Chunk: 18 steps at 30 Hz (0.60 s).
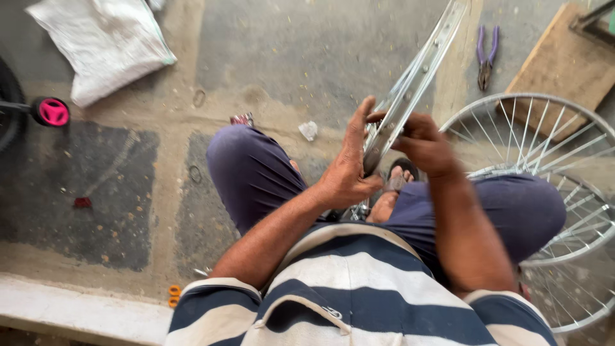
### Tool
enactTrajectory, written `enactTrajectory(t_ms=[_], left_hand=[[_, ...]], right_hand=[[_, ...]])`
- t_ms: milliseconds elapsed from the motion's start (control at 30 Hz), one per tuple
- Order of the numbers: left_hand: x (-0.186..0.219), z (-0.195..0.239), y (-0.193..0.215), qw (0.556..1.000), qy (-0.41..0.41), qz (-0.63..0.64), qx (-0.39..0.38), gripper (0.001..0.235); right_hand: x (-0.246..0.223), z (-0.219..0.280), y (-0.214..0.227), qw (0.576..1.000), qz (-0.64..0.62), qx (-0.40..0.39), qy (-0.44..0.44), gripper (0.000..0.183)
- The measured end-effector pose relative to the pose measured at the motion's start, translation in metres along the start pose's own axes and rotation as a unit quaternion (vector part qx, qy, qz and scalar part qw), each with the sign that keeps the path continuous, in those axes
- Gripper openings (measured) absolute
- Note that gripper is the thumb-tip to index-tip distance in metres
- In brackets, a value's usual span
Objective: The person sits on the ground and repeatedly rubs a small white object along the inner rim of a bicycle wheel. The person rotates the wheel periodically to access different sections of the rim.
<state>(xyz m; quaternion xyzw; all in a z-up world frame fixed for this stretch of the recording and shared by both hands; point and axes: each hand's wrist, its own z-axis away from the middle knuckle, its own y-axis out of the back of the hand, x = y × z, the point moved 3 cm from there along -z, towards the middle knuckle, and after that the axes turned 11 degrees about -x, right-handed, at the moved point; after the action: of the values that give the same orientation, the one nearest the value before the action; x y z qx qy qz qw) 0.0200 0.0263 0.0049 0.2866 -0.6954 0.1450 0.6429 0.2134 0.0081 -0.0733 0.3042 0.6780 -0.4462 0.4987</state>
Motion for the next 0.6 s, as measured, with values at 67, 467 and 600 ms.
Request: enactTrajectory(t_ms=[67, 467, 600], left_hand=[[0.003, -0.003, 0.007, 1.000, 0.008, 0.022, -0.019, 0.117], [-0.105, -0.044, -0.022, 0.885, -0.032, 0.464, -0.029, 0.060], [-0.137, -0.049, -0.033, 0.894, 0.034, 0.438, -0.085, 0.048]], right_hand=[[-0.018, -0.001, 0.012, 0.992, -0.122, -0.008, -0.006, 0.047], [-0.055, 0.003, -0.047, 0.778, 0.500, 0.369, 0.091, 0.029], [-0.086, 0.011, -0.059, 0.781, 0.535, 0.311, 0.090, 0.036]])
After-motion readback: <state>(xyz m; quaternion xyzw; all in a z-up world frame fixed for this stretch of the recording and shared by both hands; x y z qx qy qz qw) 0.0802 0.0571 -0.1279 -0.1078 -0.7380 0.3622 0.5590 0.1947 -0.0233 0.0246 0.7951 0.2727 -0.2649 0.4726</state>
